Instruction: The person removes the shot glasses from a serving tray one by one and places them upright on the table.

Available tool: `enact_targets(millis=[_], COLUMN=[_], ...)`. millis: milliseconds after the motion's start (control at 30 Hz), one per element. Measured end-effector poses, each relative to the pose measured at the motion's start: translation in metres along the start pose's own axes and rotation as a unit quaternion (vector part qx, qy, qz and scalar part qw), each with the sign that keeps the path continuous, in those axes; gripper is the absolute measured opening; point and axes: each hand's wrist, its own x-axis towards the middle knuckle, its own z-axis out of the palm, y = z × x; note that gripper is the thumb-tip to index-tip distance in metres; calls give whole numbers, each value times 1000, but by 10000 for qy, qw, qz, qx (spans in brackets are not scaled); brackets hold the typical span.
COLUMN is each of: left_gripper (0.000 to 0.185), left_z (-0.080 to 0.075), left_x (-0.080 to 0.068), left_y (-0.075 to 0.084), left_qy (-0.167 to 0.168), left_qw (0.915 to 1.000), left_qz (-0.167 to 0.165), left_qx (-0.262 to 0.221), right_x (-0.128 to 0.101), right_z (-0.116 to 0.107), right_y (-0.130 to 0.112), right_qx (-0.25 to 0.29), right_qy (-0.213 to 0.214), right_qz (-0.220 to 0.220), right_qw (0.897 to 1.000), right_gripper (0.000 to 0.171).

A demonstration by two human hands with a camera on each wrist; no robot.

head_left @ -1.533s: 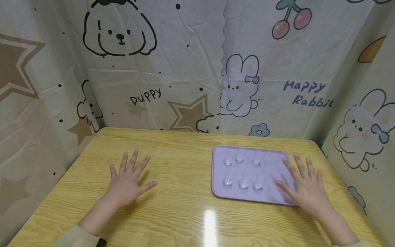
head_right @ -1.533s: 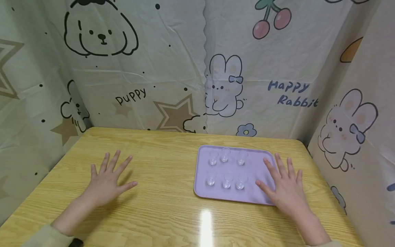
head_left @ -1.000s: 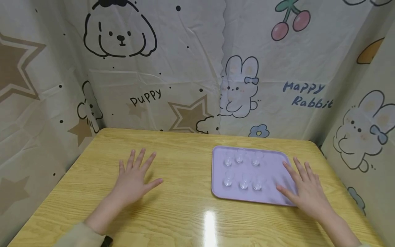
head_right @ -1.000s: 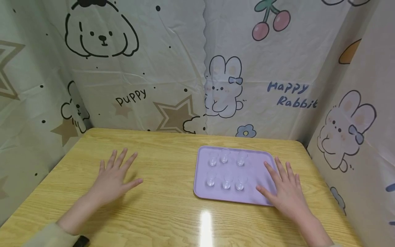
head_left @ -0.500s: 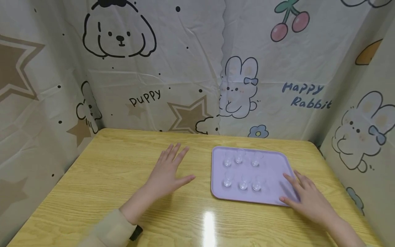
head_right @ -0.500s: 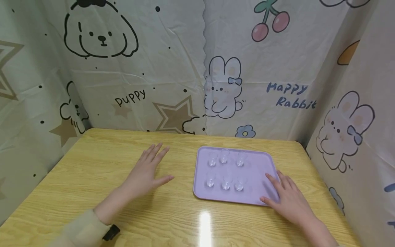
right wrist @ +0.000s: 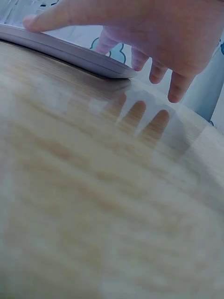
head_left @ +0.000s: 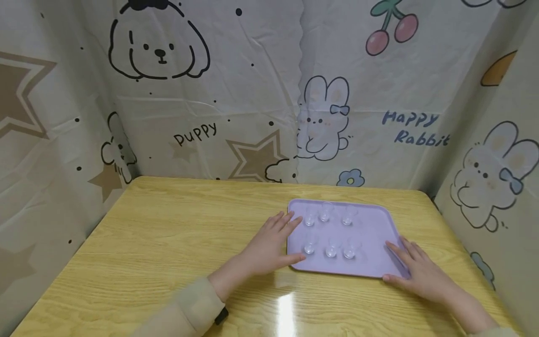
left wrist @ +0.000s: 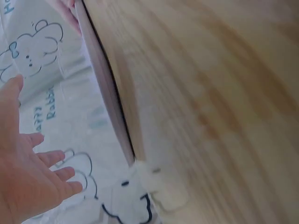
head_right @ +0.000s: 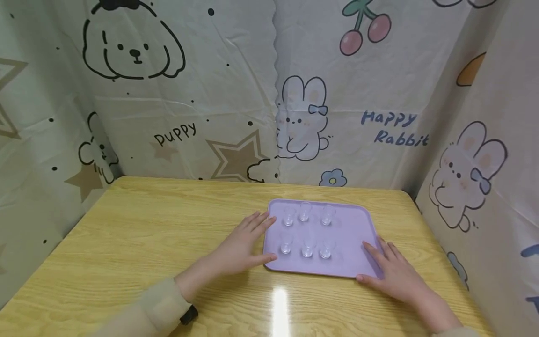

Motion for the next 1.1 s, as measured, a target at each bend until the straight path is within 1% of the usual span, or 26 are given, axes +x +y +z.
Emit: enact_targets(millis=[100, 233, 367, 500, 600, 767, 867, 1000, 1100], left_gripper=[87, 85, 80, 70, 59, 42, 36, 33, 32], left_z=[5, 10, 13, 17, 18, 21, 24, 28, 27], left_x=[7, 18, 28, 38, 44, 51, 53, 55, 56], left_y=[7, 14, 18, 19, 19, 18, 17, 15, 14], left_qy=[-140, -221, -244, -280, -369, -423, -436, -463, -468], left_qw=[9998, 9995, 9993, 9971, 9924, 9828, 9776, 9717, 9679], left_qz=[110, 196, 118, -42, -312, -665, -775, -881, -969], left_qx=[-59, -111, -262, -706, -1129, -1672, -1905, -2140, -2270], right_x=[4, 8, 9, 9, 10, 11, 12, 12, 13], right_z=[-1, -2, -1, 0, 1, 2, 3, 3, 2], right_y=[1, 4, 5, 5, 5, 6, 7, 7, 7], right_qx=[51, 78, 106, 69, 24, -13, -15, -1, -10], right_qy=[-40, -24, -27, -16, -41, -32, -13, -12, 15], right_qz=[-18, -49, -73, -75, -42, -37, -56, -84, -96], right_qw=[10000, 10000, 9999, 9999, 10000, 10000, 10000, 10000, 10000], right_gripper=[84, 84, 85, 88, 89, 91, 91, 91, 91])
